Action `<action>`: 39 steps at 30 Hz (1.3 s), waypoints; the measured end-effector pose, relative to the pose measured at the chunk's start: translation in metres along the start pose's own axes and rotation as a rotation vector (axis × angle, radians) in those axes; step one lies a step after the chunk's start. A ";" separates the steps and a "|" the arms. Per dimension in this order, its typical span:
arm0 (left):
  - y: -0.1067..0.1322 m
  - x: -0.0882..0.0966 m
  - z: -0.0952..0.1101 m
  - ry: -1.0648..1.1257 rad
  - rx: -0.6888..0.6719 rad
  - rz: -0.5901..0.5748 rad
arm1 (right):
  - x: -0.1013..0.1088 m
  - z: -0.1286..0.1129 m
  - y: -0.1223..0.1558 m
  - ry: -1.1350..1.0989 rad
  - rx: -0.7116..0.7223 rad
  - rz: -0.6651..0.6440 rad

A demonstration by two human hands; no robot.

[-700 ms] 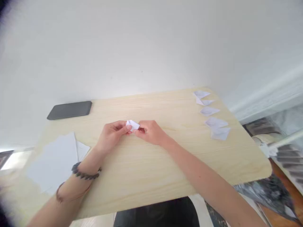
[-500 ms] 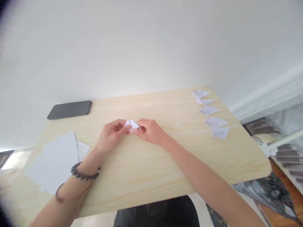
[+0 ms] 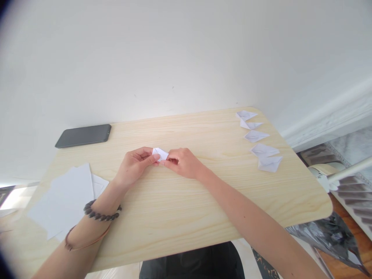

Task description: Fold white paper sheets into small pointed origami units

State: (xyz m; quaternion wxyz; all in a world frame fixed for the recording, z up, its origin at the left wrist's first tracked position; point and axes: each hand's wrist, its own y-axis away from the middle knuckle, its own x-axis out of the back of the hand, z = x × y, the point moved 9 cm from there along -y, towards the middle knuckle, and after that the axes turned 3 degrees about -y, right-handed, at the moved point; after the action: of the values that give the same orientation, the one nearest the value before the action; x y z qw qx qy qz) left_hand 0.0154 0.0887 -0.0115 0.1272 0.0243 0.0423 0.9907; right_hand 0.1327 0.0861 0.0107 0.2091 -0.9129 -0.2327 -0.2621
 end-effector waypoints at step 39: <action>0.008 -0.007 0.008 -0.156 -0.029 0.044 | 0.014 0.007 0.002 -0.147 -0.111 0.155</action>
State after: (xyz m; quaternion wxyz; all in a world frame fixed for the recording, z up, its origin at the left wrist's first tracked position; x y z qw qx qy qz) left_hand 0.0206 0.0796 -0.0034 0.1087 0.1005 0.0172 0.9888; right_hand 0.1468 0.0920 0.0128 0.1604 -0.9550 -0.1614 -0.1900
